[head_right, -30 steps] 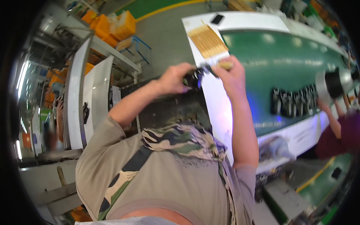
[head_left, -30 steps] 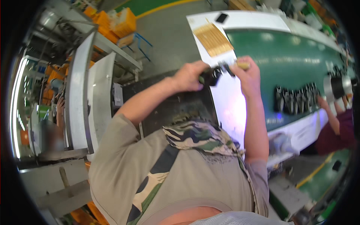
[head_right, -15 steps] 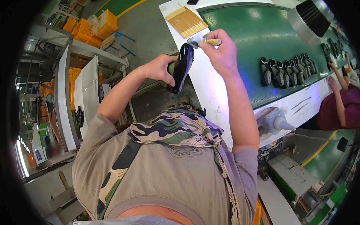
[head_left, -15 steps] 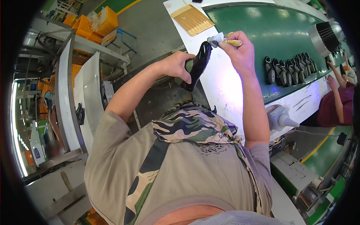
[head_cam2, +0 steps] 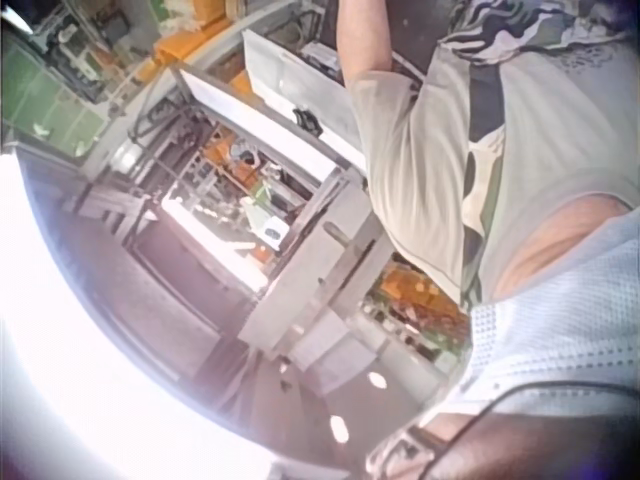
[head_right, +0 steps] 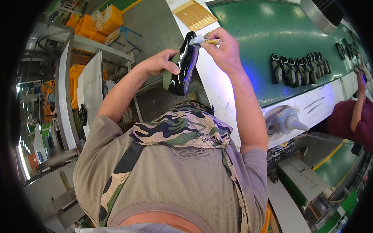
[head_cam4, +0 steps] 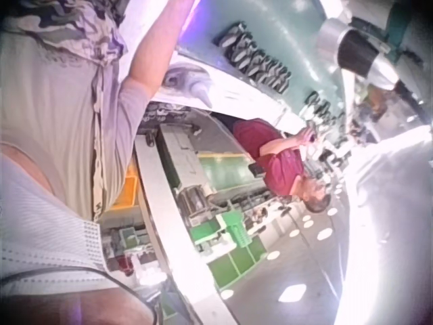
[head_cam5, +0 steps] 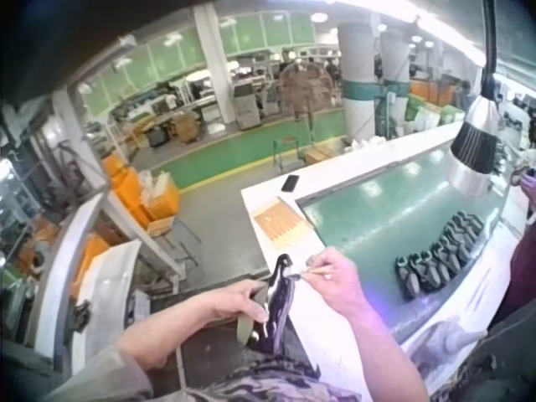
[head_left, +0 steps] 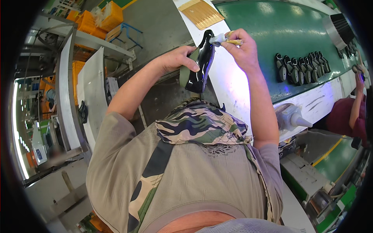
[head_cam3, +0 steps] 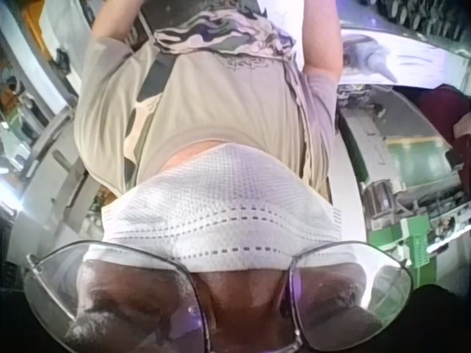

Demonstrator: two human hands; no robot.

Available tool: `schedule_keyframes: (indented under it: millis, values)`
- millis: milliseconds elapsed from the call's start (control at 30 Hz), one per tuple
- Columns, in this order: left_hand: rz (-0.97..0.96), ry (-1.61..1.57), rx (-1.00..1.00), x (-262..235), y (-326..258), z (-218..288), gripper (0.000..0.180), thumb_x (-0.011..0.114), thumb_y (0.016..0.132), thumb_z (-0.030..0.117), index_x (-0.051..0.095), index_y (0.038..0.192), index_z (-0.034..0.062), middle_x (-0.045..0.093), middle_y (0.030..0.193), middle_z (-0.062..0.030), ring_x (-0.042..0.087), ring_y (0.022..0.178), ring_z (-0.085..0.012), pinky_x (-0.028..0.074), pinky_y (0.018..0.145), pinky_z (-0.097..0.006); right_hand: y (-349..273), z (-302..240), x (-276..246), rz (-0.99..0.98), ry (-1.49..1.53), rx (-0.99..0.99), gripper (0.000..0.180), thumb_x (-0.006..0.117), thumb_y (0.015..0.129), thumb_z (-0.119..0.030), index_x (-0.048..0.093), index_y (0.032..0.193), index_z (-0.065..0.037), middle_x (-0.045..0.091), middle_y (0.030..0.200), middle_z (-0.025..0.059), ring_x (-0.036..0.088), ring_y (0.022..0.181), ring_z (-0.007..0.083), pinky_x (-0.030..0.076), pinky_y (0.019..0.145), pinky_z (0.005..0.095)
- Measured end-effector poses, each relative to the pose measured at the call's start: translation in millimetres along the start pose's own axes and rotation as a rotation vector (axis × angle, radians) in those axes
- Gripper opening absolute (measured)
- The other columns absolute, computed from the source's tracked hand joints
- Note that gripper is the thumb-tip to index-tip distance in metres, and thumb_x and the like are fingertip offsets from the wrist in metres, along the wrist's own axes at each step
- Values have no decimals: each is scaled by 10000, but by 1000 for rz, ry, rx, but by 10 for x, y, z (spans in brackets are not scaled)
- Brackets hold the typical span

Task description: Wiping the soles of black shoes with a liquid using a brush and cloth on a conveyor belt.

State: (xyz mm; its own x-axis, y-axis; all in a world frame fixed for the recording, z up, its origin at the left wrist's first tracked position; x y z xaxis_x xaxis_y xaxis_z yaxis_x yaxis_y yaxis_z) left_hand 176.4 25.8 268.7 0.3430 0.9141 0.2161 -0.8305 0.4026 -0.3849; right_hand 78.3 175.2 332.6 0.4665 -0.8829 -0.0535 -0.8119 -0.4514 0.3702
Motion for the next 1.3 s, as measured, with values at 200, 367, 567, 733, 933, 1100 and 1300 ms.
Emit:
schedule_keyframes:
  millis: [200, 367, 567, 733, 933, 1100, 1300]
  values:
    - [-58, -132, -17, 141, 168, 99, 602, 750, 694, 105, 533, 1232, -57, 654, 1050, -127, 662, 919, -211, 535, 862, -332, -184, -33, -133, 41, -5, 16, 209, 747, 769, -27, 547, 825, -32, 621, 857, 31, 539, 792, 108, 463, 700, 272]
    - [-135, -156, -17, 294, 514, 116, 563, 737, 754, 165, 528, 1231, -49, 653, 1080, -131, 670, 926, -209, 536, 883, -344, -417, -34, -408, 81, 36, 61, 208, 748, 766, -12, 550, 828, -32, 616, 860, 31, 542, 790, 105, 462, 699, 263]
    - [-261, -133, -27, 713, 934, 194, 500, 699, 839, 216, 530, 1216, -67, 659, 1077, -154, 678, 934, -216, 547, 872, -351, -788, -68, -805, 160, 159, 167, 216, 748, 767, 20, 558, 857, -30, 597, 848, 28, 558, 802, 83, 477, 690, 237]
    - [-346, -177, -105, 1031, 1291, 101, 423, 663, 875, 226, 561, 1185, -44, 671, 1049, -151, 688, 910, -226, 559, 862, -369, -1058, -299, -1076, 264, 242, 102, 218, 744, 773, 19, 553, 866, -28, 591, 885, 33, 560, 812, 87, 479, 694, 228]
    - [-421, -294, -282, 1409, 1440, -37, 413, 615, 910, 322, 575, 1200, 32, 672, 1082, -112, 669, 984, -237, 516, 945, -420, -1351, -520, -1326, 310, 3, 87, 226, 723, 771, 16, 525, 849, -59, 588, 992, 81, 549, 917, 136, 456, 818, 281]
    - [-419, -379, -269, 1591, 1546, -98, 402, 598, 918, 338, 581, 1187, 40, 672, 1081, -114, 672, 985, -242, 519, 938, -419, -1477, -678, -1457, 312, -121, 26, 223, 726, 777, -4, 519, 834, -64, 601, 1018, 103, 549, 920, 141, 433, 825, 288]
    - [-273, -441, -312, 1439, 1560, -227, 445, 524, 958, 393, 568, 1227, 42, 678, 1033, -157, 697, 696, -211, 568, 509, -274, -1433, -727, -1481, 307, -232, -63, 223, 715, 770, 15, 508, 806, -60, 609, 985, 105, 560, 940, 168, 431, 815, 296]
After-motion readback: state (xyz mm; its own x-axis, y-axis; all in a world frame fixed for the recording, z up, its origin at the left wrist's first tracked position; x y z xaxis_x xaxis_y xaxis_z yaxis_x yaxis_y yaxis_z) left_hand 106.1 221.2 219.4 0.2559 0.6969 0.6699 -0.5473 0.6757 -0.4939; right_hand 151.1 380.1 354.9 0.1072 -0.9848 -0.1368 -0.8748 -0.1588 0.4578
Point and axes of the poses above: each hand's wrist, its own y-axis towards the middle knuckle, its own x-axis out of the palm, z = x × y, the point moved 10 cm from there along y, towards the middle knuckle
